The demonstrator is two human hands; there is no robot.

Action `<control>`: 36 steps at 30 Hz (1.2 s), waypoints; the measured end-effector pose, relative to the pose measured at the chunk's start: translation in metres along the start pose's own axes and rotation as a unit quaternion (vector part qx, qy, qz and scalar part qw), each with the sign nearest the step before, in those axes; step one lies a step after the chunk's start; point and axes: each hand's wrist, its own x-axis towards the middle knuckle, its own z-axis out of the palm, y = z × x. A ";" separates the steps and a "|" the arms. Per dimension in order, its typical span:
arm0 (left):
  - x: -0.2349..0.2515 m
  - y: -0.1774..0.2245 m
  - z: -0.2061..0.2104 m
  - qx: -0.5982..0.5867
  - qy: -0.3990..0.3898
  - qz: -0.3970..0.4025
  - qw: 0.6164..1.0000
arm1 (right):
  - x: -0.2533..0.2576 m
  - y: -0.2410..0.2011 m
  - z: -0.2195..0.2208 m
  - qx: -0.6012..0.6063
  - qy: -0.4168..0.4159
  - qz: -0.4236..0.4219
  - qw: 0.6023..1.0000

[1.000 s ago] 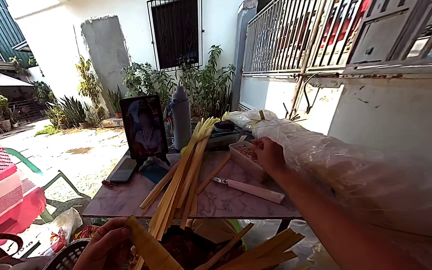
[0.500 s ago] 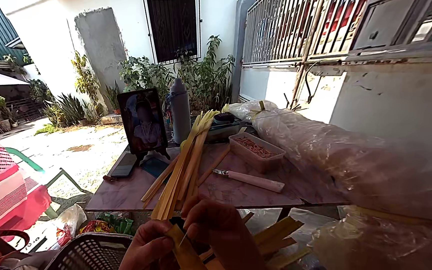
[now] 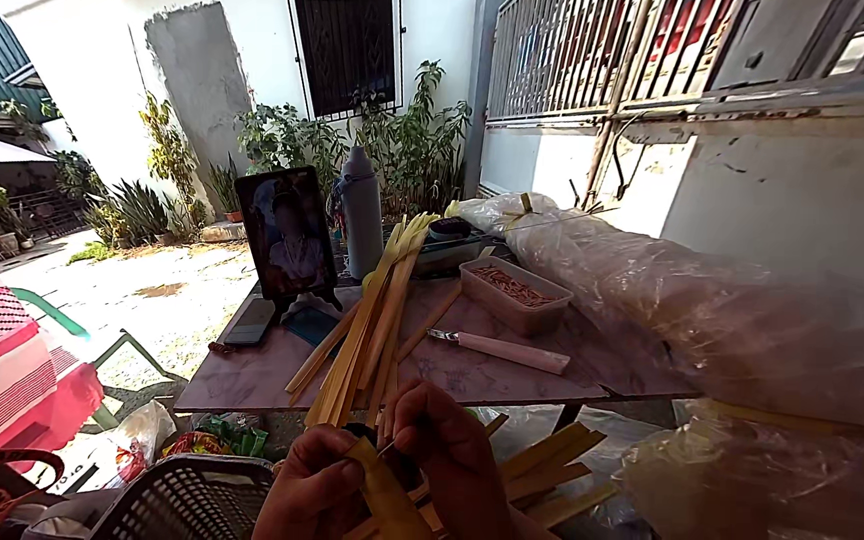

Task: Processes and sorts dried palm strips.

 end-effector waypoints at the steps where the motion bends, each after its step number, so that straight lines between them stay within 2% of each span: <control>1: 0.000 -0.001 0.000 -0.003 0.000 0.000 1.000 | -0.001 0.000 0.001 -0.007 0.004 -0.004 1.000; 7: 0.001 -0.006 -0.002 -0.002 -0.005 -0.007 1.000 | -0.007 0.004 0.006 -0.029 0.016 -0.022 0.999; 14: -0.001 -0.008 0.003 0.030 0.073 -0.028 0.996 | -0.009 0.005 0.004 -0.070 -0.006 -0.031 0.997; 18: -0.007 -0.003 -0.007 0.062 0.090 -0.067 0.992 | -0.005 0.005 -0.010 -0.060 -0.072 0.012 0.996; 20: -0.011 0.002 -0.014 0.098 0.101 -0.115 0.983 | 0.007 0.006 -0.033 -0.134 -0.096 0.031 0.986; 21: -0.013 0.005 -0.017 0.110 0.103 -0.134 0.979 | 0.016 0.009 -0.050 -0.226 -0.086 0.034 0.970; 22: -0.016 0.007 -0.019 0.114 0.104 -0.146 0.977 | 0.028 0.014 -0.070 -0.343 -0.074 0.045 0.935; 23: -0.018 0.009 -0.021 0.121 0.105 -0.149 0.976 | 0.039 0.020 -0.092 -0.443 -0.076 0.086 0.889; 24: -0.021 0.010 -0.022 0.132 0.106 -0.147 0.975 | 0.049 0.027 -0.115 -0.513 -0.095 0.173 0.835; 26: -0.025 0.012 -0.022 0.150 0.124 -0.135 0.971 | 0.061 0.048 -0.155 -0.590 -0.166 0.355 0.706; 27: -0.027 0.015 -0.021 0.153 0.146 -0.131 0.969 | 0.059 0.058 -0.169 -0.612 -0.201 0.392 0.657; 29: -0.031 0.022 -0.020 0.141 0.205 -0.121 0.961 | 0.049 0.065 -0.186 -0.641 -0.232 0.379 0.626; 31: -0.032 0.028 -0.019 0.112 0.283 -0.098 0.948 | 0.045 0.054 -0.187 -0.653 -0.215 0.367 0.627; 32: -0.032 0.030 -0.017 0.102 0.327 -0.081 0.936 | 0.042 0.044 -0.185 -0.654 -0.181 0.352 0.644; 34: -0.025 0.029 -0.011 0.095 0.402 -0.043 0.910 | 0.039 0.020 -0.176 -0.634 -0.078 0.277 0.718; 36: -0.018 0.024 -0.007 0.094 0.428 -0.012 0.899 | 0.035 -0.003 -0.158 -0.581 0.009 0.178 0.795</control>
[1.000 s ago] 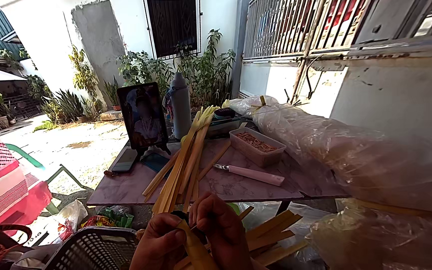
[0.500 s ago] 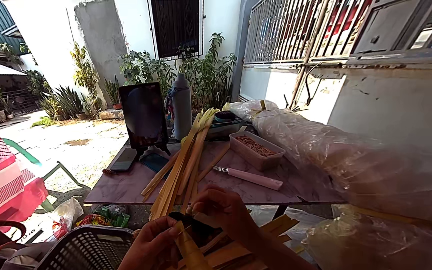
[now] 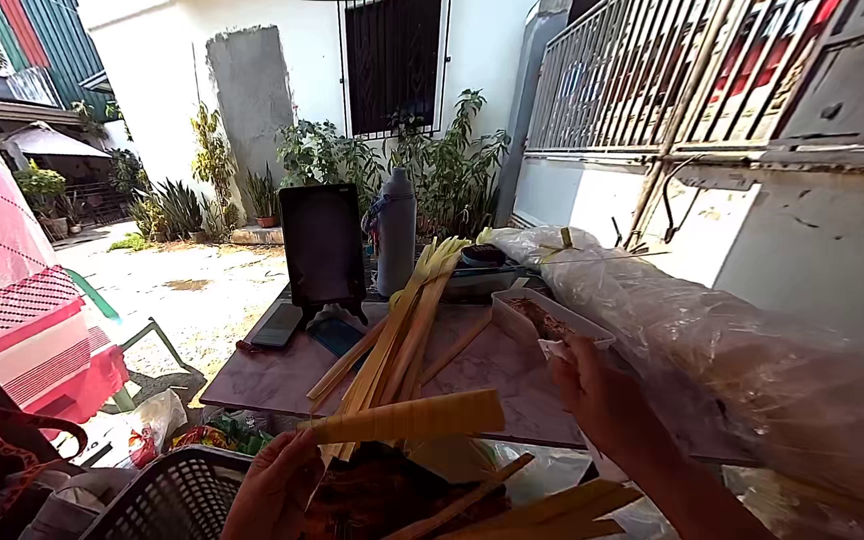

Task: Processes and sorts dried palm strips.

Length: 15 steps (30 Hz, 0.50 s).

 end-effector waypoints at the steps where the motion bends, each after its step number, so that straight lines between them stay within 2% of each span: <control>1: 0.000 -0.003 0.006 -0.002 0.007 0.009 1.000 | -0.009 -0.014 -0.003 0.046 0.034 -0.026 0.998; 3: -0.001 -0.009 0.017 0.001 -0.005 0.023 1.000 | -0.032 -0.044 0.001 0.131 0.051 -0.096 0.985; 5: -0.002 -0.013 0.025 0.012 -0.036 0.035 0.999 | -0.054 -0.073 0.015 0.184 0.009 -0.191 0.964; 7: -0.006 -0.014 0.030 0.019 -0.064 0.042 0.997 | -0.068 -0.094 0.030 0.179 -0.026 -0.260 0.948; 15: -0.015 -0.011 0.029 0.031 -0.126 0.024 0.991 | -0.081 -0.109 0.058 0.086 -0.002 -0.330 0.940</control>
